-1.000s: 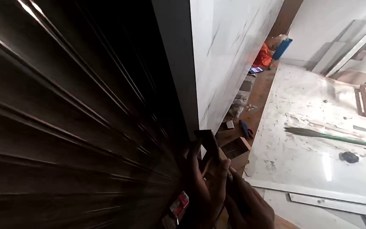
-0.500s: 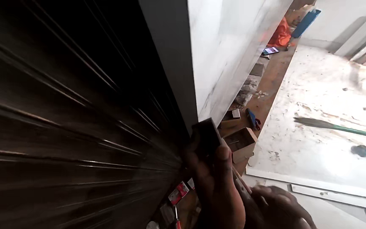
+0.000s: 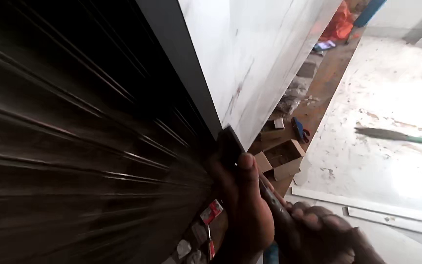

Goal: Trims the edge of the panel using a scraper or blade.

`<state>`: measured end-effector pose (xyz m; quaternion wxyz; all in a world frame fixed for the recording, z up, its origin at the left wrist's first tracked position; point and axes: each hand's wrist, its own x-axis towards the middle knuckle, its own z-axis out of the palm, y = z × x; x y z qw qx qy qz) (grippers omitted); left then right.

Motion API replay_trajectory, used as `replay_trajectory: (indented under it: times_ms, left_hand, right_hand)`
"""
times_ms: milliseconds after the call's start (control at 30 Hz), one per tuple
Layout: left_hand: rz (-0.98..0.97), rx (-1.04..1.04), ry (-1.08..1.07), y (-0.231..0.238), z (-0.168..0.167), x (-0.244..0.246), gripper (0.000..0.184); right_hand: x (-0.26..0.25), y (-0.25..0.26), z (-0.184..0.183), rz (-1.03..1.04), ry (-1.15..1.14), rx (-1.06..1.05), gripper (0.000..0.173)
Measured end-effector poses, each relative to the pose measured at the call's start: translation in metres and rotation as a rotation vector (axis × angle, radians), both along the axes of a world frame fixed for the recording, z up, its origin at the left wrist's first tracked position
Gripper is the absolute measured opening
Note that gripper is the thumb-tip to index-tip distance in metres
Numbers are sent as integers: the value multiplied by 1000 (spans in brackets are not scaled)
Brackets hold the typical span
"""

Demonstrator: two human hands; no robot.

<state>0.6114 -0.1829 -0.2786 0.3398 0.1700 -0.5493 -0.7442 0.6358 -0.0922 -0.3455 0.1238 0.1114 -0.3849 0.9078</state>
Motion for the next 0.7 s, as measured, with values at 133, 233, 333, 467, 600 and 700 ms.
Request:
replay_trajectory:
  times_ms: [133,233,333,467,600,700]
  left_hand:
    - [19,-17,-39,2,2,0,33]
    - [24,-41,-40,3,2,1,31]
    - [34,-59,-65,2,4,1,34]
    - [54,-89,-79,3,3,2,31]
    - [50,-82,-62,-1,5,0,27]
    - [48,-105,-72,-1,4,1,32]
  right_hand:
    - [2,10,0,10,-105,-18,39]
    - [1,5,5,-20,-40,63,32]
    - [-1,10,1,-22,-77,13,39]
    - [-2,11,14,106,-180,-111,42]
    - [-4,18,15,32,-106,41,32]
    - [-2,5,18,89,-155,-16,40]
